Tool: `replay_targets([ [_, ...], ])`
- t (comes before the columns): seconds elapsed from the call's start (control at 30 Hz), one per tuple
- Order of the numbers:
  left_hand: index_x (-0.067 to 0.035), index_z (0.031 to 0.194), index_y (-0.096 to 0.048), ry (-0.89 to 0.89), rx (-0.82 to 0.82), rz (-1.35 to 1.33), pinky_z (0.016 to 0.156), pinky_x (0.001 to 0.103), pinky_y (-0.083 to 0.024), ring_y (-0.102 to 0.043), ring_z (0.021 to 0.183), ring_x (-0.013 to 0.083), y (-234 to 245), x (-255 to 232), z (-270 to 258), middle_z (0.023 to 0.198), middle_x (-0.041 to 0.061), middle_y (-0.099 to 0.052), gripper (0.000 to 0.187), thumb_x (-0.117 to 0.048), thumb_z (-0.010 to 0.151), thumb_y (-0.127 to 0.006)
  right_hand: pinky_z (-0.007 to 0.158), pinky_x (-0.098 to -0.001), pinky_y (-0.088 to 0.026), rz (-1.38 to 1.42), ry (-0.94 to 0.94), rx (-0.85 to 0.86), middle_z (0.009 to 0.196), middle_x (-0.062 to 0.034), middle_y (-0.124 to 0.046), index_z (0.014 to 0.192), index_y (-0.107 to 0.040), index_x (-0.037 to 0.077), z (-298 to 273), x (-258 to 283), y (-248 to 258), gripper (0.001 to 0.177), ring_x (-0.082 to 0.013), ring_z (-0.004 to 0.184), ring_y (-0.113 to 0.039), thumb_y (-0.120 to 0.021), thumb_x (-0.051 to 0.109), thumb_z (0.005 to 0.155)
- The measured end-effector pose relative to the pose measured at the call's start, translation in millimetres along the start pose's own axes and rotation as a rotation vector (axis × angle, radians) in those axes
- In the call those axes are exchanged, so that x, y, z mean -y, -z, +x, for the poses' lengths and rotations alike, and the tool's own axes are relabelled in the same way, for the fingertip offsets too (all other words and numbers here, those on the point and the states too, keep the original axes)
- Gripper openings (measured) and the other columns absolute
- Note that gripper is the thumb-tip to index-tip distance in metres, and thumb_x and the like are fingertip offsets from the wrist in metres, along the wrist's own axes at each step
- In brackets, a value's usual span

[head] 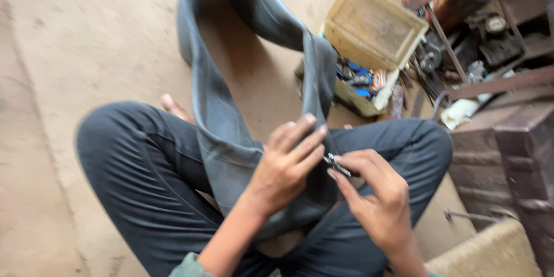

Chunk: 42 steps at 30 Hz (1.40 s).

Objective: The person sits on the floor and repairs a large black rubber tire by inserting a metal valve stem into a hole. They use a wrench to tighten the nut securing the valve stem to the tire.

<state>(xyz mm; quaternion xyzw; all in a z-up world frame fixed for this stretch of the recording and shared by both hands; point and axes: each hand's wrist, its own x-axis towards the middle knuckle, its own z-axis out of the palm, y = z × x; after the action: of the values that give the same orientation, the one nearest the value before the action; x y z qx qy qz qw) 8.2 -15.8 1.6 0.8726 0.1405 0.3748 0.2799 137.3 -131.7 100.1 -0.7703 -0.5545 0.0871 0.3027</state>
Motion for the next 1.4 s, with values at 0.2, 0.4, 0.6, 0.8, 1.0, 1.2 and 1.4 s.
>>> replay_targets([
  [0.2,0.000,0.111,-0.066,0.077,0.005,-0.093,0.119,0.053,-0.042,-0.056,0.139,0.0321,-0.1,-8.2,-2.9,0.131,0.015,-0.068,0.032,0.003,0.080,-0.060,0.076,-0.0393,-0.048,-0.172,0.393,0.296,0.092,-0.0112,-0.062,0.098,-0.067,0.002,29.4,-1.8,24.6,0.031,-0.0304,0.084,-0.059,-0.076,0.004,0.069],
  [0.4,-0.002,0.113,-0.066,0.141,-0.056,-0.120,0.119,0.051,-0.045,-0.060,0.138,0.0290,-0.3,-12.1,-5.2,0.129,0.011,-0.069,0.023,0.002,0.091,-0.061,0.079,-0.0413,-0.048,-0.372,0.951,0.512,0.092,-0.0081,-0.061,0.094,-0.062,0.005,62.0,-0.1,33.0,0.032,-0.0268,0.088,-0.061,-0.067,0.016,0.064],
  [0.6,-0.001,0.112,-0.069,0.089,-0.170,-0.039,0.111,0.048,-0.044,-0.063,0.129,0.0286,-0.3,-19.3,-0.9,0.125,0.012,-0.071,0.023,-0.005,0.090,-0.069,0.068,-0.0398,-0.049,-0.399,0.407,0.419,0.077,-0.0103,-0.062,0.086,-0.059,0.008,48.2,-1.5,37.0,0.027,-0.0303,0.075,-0.063,-0.072,0.029,0.075],
  [0.8,-0.002,0.110,-0.070,0.063,-0.160,-0.036,0.113,0.045,-0.043,-0.066,0.125,0.0255,-9.0,-34.9,4.6,0.125,0.010,-0.071,0.025,-0.004,0.086,-0.066,0.043,-0.0279,-0.043,0.803,-0.969,0.775,0.056,-0.0084,-0.068,0.083,-0.067,0.001,11.2,-49.7,32.3,0.053,-0.0156,0.043,-0.057,-0.057,0.052,0.092],
  [1.0,0.002,0.107,-0.068,-0.176,0.131,0.011,0.118,0.042,-0.044,-0.065,0.116,0.0293,-3.6,-27.8,19.5,0.112,0.015,-0.068,0.024,-0.010,0.087,-0.060,0.045,-0.0224,-0.036,0.902,-1.036,0.646,0.062,-0.0036,-0.061,0.086,-0.066,0.005,-16.3,-70.6,21.0,0.029,-0.0097,0.047,-0.051,-0.070,0.034,0.089],
  [1.2,-0.001,0.093,-0.063,-0.316,0.313,-0.060,0.116,0.042,-0.044,-0.064,0.108,0.0309,-10.5,-13.9,28.8,0.099,0.014,-0.064,0.012,-0.010,0.087,-0.060,0.046,-0.0267,-0.034,1.156,-1.121,0.625,0.062,-0.0048,-0.057,0.082,-0.061,0.005,-28.1,-89.3,10.9,0.027,-0.0122,0.048,-0.048,-0.066,0.031,0.090],
  [1.4,-0.001,0.097,-0.062,-0.278,0.371,-0.171,0.122,0.047,-0.041,-0.064,0.106,0.0320,-14.7,-4.3,26.9,0.097,0.015,-0.064,0.016,-0.006,0.082,-0.061,0.043,-0.0250,-0.029,1.243,-1.009,0.736,0.058,-0.0024,-0.052,0.078,-0.059,0.005,-36.6,-116.1,-2.8,0.036,-0.0100,0.044,-0.042,-0.067,0.035,0.095],
])
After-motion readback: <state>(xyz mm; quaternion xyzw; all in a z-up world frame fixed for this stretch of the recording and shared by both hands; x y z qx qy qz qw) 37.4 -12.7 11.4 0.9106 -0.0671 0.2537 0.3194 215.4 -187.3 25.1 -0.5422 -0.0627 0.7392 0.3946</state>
